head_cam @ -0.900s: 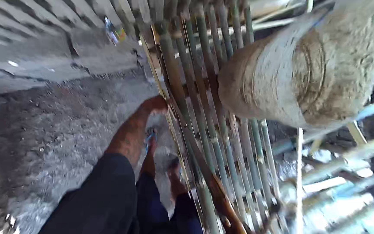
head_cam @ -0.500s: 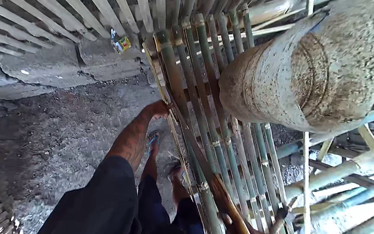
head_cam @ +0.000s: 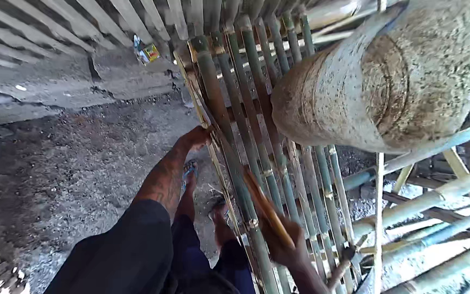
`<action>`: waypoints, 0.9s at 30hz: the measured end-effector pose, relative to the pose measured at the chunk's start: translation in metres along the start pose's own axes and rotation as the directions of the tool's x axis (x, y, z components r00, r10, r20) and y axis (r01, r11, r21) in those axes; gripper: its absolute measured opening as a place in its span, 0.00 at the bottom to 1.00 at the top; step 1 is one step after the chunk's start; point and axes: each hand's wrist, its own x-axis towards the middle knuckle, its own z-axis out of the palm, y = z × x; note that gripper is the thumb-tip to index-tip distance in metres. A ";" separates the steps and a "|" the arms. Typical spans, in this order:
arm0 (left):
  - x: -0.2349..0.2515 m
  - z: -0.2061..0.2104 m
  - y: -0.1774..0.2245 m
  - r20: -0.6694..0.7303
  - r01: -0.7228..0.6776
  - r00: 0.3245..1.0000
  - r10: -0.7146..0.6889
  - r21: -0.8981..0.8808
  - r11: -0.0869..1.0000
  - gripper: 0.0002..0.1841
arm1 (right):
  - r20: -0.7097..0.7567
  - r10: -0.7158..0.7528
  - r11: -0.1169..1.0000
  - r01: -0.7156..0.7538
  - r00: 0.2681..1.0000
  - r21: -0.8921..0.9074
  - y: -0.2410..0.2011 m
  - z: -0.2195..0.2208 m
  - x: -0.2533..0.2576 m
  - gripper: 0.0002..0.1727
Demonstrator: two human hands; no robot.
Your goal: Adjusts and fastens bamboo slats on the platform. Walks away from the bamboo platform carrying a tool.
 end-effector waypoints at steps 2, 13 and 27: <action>-0.002 -0.002 -0.002 0.001 -0.006 1.000 0.006 -0.065 0.998 0.05 | -0.018 -0.072 0.997 0.072 0.997 -0.003 0.002 0.002 0.014 0.28; -0.005 0.025 -0.009 0.023 0.035 0.999 -0.031 -0.178 0.983 0.07 | -0.030 0.137 0.990 -0.137 0.990 -0.007 -0.034 -0.044 -0.086 0.25; -0.013 0.010 0.008 -0.236 0.009 0.972 0.007 0.067 0.998 0.11 | -0.007 0.042 0.996 -0.042 0.999 -0.076 -0.047 -0.040 -0.096 0.29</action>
